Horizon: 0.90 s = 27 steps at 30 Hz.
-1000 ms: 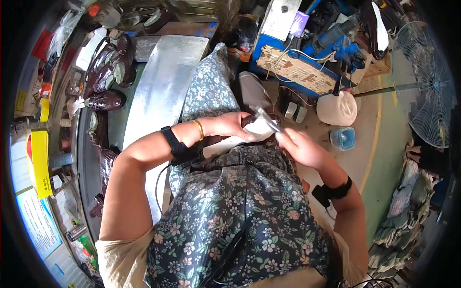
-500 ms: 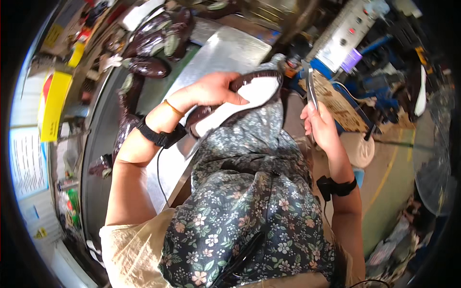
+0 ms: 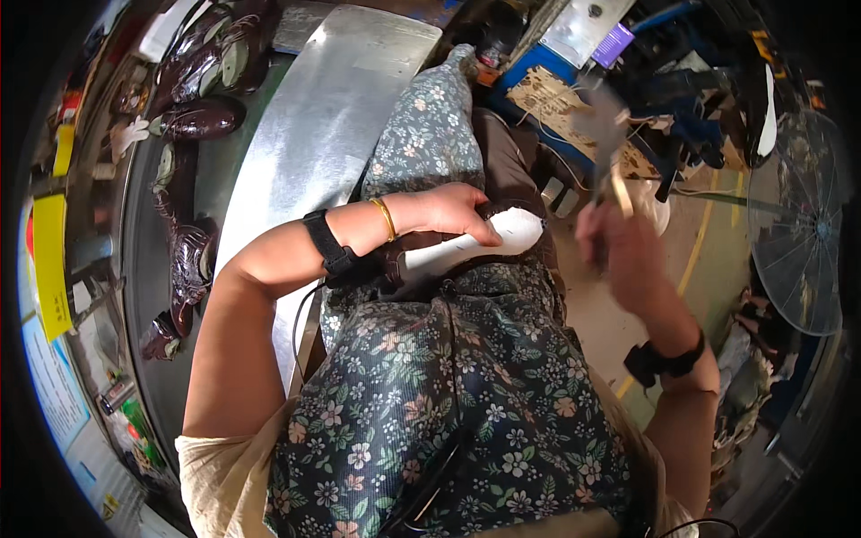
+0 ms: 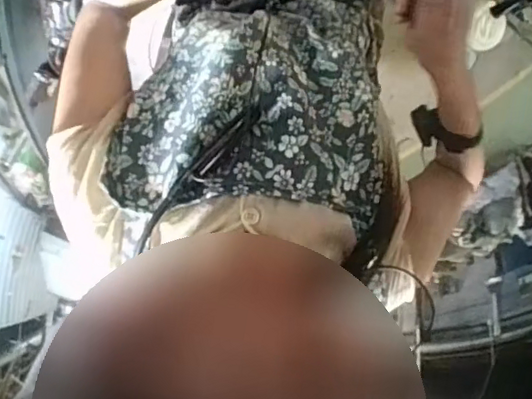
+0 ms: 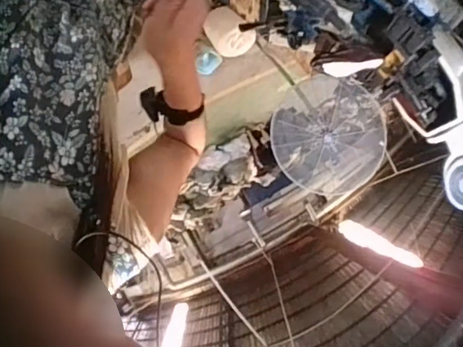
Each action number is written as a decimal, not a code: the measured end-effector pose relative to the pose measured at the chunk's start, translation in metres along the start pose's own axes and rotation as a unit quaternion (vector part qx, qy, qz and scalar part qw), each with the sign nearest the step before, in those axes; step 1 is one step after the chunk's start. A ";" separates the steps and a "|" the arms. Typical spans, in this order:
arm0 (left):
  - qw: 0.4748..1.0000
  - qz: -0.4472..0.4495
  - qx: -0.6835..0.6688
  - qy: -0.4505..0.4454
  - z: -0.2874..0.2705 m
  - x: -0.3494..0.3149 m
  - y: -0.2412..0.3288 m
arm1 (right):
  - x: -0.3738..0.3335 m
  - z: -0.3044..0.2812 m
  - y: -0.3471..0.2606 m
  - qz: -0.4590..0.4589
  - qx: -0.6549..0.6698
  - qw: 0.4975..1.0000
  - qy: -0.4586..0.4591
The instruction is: Manually lasting shoe uppers by pulling them over the last and securing them.
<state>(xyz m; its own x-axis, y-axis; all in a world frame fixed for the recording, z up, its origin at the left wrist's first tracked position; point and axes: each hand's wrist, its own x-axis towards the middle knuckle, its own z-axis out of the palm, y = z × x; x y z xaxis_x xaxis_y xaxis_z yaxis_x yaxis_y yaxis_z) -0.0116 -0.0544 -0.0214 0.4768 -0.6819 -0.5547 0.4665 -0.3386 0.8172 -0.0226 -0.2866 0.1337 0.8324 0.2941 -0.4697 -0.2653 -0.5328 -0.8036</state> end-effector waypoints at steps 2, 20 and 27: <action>0.998 -0.009 0.060 0.005 -0.002 0.003 -0.001 | 0.003 0.010 0.029 -0.260 -0.244 0.933 -0.043; 0.998 -0.023 -0.061 0.023 -0.002 -0.014 0.006 | 0.008 0.021 0.057 0.072 -0.064 0.980 -0.172; 0.913 0.133 0.221 0.315 -0.065 -0.141 0.036 | 0.109 0.026 0.022 -0.217 -0.013 0.976 -0.020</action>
<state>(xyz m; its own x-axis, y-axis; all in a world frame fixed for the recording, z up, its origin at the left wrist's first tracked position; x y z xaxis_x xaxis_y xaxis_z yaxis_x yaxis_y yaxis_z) -0.0138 0.0717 0.0765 0.9285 -0.3173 -0.1929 -0.0092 -0.5390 0.8422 0.0502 -0.2458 0.0556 0.8442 0.5264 -0.1014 0.1214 -0.3719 -0.9203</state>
